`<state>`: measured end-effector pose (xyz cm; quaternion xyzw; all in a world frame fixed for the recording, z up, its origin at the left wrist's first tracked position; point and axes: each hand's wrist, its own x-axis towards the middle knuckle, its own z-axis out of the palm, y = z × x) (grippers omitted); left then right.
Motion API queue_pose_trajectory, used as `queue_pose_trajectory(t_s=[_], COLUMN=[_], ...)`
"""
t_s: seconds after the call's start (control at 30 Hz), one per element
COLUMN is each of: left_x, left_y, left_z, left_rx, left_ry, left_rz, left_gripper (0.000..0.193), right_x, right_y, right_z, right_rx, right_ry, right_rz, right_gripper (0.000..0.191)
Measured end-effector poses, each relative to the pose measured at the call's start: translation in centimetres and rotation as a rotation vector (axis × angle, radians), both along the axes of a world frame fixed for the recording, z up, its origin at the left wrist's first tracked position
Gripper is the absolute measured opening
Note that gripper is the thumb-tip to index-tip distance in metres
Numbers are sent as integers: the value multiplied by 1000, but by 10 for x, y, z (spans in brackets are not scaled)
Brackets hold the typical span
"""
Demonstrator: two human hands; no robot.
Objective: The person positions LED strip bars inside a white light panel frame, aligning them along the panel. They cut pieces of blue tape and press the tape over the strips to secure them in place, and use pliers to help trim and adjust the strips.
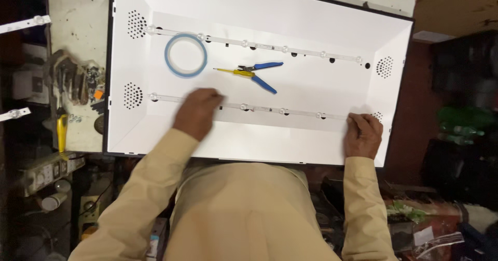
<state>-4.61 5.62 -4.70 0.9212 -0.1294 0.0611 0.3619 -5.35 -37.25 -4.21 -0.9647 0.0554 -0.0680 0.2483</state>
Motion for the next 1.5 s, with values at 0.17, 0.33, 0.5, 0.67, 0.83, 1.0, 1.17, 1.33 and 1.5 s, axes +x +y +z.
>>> queue_pose_trajectory(t_s=[0.17,0.33,0.5,0.67,0.83,1.0,1.17,1.33,1.5], left_x=[-15,-17,-15,-1,8,9,15,27,30], left_y=[70,85,86,83,75,67,59,48,36], left_z=[21,22,25,29,32,32,32,35,31], left_rx=[258,232,184,141,143,220,286,403,581], left_ry=[6,-38,130,368,681,539,631,669,642], left_rz=[291,255,324,435,539,398,454,470,334], left_gripper=[18,24,18,9,14,15,36,44,45], right_x=[2,-2,-4,-7,-10,-12,-10,-7,-4], right_y=[-1,-7,-13,-20,-30,-39,-44,-42,-45], right_z=[-3,-11,-16,-15,-11,-13,-16,-17,-14], right_rx=[57,23,-3,33,14,42,33,39,25], right_ry=[59,9,-18,13,39,31,39,1,-36], right_rz=[-74,-24,2,-20,1,-13,-32,-42,-50], right_gripper=[13,14,9,10,13,13,13,16,13])
